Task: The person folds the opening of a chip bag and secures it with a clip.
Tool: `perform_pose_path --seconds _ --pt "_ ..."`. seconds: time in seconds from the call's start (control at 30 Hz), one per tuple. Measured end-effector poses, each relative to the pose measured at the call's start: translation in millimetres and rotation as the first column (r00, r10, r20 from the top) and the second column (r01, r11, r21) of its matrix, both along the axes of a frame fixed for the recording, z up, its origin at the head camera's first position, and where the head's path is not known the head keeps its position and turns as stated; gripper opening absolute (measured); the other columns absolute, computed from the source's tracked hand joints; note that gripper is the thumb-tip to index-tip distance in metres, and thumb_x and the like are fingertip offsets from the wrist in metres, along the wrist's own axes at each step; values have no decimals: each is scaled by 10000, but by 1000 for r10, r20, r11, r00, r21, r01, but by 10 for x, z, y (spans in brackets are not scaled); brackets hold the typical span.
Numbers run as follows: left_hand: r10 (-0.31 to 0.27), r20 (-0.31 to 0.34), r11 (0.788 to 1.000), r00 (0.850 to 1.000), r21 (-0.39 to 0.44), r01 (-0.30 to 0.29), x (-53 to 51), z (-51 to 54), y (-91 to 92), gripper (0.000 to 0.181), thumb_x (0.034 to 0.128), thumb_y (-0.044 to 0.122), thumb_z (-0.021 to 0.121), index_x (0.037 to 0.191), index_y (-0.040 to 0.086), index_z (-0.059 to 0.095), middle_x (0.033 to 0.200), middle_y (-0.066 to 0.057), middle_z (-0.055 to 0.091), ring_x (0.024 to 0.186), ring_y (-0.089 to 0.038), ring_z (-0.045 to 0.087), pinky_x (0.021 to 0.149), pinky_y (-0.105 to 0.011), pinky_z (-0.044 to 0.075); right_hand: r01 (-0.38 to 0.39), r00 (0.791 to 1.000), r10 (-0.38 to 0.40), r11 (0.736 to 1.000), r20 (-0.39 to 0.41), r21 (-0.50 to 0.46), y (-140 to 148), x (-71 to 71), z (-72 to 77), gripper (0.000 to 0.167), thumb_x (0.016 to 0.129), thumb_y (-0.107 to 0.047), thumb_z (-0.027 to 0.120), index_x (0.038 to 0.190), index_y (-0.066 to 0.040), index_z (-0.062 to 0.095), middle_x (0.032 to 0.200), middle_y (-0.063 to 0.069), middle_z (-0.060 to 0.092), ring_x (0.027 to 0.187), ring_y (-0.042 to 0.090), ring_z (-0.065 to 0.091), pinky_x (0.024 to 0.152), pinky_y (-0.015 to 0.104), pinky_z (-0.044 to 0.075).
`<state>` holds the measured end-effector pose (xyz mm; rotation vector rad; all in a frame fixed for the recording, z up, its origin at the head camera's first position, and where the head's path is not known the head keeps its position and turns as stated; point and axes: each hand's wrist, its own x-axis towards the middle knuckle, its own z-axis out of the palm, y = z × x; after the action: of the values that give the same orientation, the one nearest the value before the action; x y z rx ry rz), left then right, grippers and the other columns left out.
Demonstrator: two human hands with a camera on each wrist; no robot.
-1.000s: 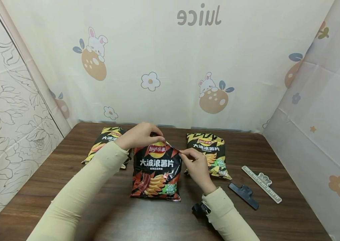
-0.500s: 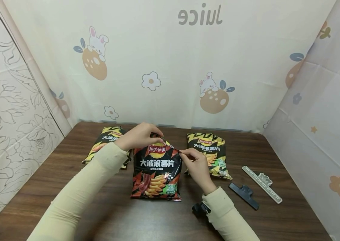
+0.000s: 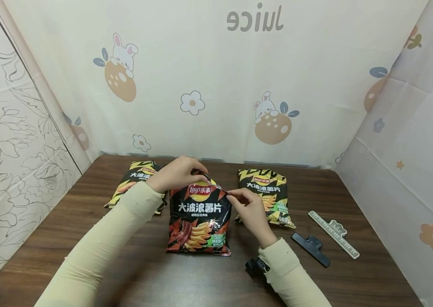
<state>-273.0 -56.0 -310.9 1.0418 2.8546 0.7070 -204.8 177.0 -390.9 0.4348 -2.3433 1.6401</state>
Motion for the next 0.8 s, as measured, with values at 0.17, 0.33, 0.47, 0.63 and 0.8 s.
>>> perform_pose_path --seconds 0.17,0.33,0.47,0.63,0.8 --pt "2 -1 1000 1000 4 -2 6 4 -7 214 950 270 658 1097 145 749 1088 -9 734 894 -109 675 797 -305 538 -6 1000 6 999 -3 38 5 9 72 222 970 -151 623 1084 20 708 1055 166 707 877 -41 620 755 178 513" --pt "5 -1 1000 1000 2 -5 1 -2 -13 211 949 271 660 1096 150 750 1100 -7 731 910 -115 672 807 -313 533 11 1000 -11 995 -8 97 -5 -18 118 236 991 -140 585 1083 41 705 1056 189 717 874 -65 609 759 159 500" --pt "3 -1 1000 1000 0 -3 2 -4 -16 217 949 272 659 1104 148 747 1110 -9 729 924 -120 676 814 -313 536 13 1000 -16 992 25 128 48 -133 -28 238 987 -185 601 1127 -26 710 1082 137 717 897 44 634 751 188 506" --pt "1 -2 1000 1000 -4 -1 -1 -8 -19 224 949 274 659 1113 147 744 1121 -11 726 953 -128 677 835 -318 540 -25 998 16 990 68 137 62 -209 -134 259 967 -296 631 1144 -129 719 1081 77 721 912 137 657 750 231 524" --pt "-4 5 1000 1000 -1 4 -2 -11 -21 225 948 264 661 1119 141 741 1125 -15 725 961 -133 678 840 -321 541 -40 996 29 989 79 140 44 -215 -161 281 946 -363 650 1117 -155 729 1035 67 728 869 90 653 726 240 524"
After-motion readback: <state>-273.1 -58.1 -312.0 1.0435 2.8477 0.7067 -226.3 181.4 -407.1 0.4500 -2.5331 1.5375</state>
